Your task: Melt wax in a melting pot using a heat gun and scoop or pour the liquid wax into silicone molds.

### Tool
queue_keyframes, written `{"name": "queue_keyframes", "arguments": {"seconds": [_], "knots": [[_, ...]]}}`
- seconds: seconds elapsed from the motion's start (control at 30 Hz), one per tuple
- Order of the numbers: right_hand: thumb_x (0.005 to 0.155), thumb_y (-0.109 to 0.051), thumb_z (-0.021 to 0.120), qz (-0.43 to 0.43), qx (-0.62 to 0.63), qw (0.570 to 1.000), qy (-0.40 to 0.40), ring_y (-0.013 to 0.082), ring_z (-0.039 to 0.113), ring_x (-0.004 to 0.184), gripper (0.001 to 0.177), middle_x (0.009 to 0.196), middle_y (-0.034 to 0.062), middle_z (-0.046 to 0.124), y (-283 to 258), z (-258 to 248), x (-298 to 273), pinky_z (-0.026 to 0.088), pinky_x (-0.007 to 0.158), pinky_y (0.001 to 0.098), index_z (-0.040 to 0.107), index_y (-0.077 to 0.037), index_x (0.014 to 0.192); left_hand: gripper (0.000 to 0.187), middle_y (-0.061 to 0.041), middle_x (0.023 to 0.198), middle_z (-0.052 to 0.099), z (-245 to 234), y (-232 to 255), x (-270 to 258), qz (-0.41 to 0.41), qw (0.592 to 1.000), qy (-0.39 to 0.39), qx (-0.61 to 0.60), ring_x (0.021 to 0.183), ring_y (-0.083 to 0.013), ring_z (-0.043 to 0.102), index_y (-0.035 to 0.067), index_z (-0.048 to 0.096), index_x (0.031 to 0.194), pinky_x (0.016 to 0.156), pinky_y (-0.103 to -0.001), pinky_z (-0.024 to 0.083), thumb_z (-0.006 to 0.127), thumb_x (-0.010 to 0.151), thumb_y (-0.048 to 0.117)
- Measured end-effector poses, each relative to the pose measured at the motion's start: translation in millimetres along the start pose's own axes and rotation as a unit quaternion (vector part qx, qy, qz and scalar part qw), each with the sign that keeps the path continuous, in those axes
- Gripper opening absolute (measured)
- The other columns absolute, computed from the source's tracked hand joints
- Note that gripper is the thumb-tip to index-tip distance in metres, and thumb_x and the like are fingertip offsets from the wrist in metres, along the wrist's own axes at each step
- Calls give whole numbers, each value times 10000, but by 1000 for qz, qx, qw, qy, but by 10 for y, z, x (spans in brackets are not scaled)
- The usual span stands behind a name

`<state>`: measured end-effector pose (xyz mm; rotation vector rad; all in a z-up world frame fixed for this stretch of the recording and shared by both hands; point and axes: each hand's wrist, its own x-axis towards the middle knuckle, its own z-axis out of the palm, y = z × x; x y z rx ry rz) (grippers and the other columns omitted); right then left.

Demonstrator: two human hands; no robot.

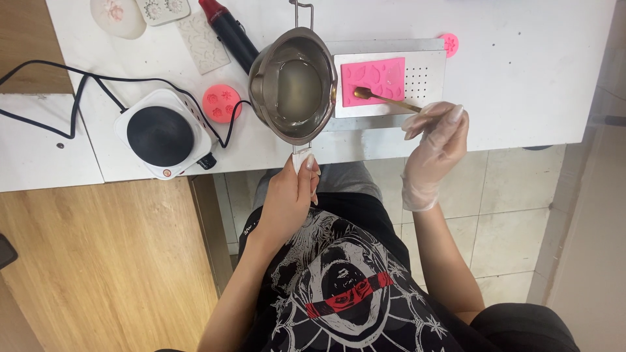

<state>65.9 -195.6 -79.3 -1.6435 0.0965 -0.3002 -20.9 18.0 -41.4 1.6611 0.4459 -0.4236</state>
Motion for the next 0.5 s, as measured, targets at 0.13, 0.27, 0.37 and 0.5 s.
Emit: {"name": "queue_keyframes", "arguments": {"seconds": [0.13, 0.27, 0.37, 0.5], "knots": [[1223, -337, 335, -23, -41, 999, -9, 146, 606, 680, 396, 916, 88, 566, -73, 49, -29, 485, 596, 256, 501, -12, 1068, 402, -38, 644, 549, -5, 1, -3, 2, 1000, 0, 0, 538, -135, 566, -6, 546, 981, 549, -310, 539, 380, 1094, 342], [1218, -340, 336, -44, -66, 997, -25, 144, 619, 686, 398, 940, 92, 580, -97, 66, -33, 498, 602, 253, 501, -6, 1080, 401, -37, 641, 538, -10, 19, -8, 4, 1000, -4, -3, 537, -136, 559, -5, 543, 981, 550, -309, 533, 372, 1095, 339], [1221, -343, 339, -61, -83, 994, -36, 141, 622, 682, 401, 908, 93, 595, -125, 56, -33, 500, 603, 249, 502, -4, 1082, 402, -36, 641, 531, -8, 31, -11, 1, 1000, -4, -4, 537, -136, 555, -5, 542, 978, 550, -309, 532, 369, 1095, 340], [1224, -337, 353, -89, -106, 989, -56, 134, 621, 672, 397, 858, 99, 625, -140, 27, -35, 498, 602, 241, 507, 1, 1082, 407, -38, 648, 528, -11, 31, -12, -4, 1000, -6, -10, 547, -140, 547, -5, 541, 973, 558, -315, 531, 371, 1095, 344]]}}
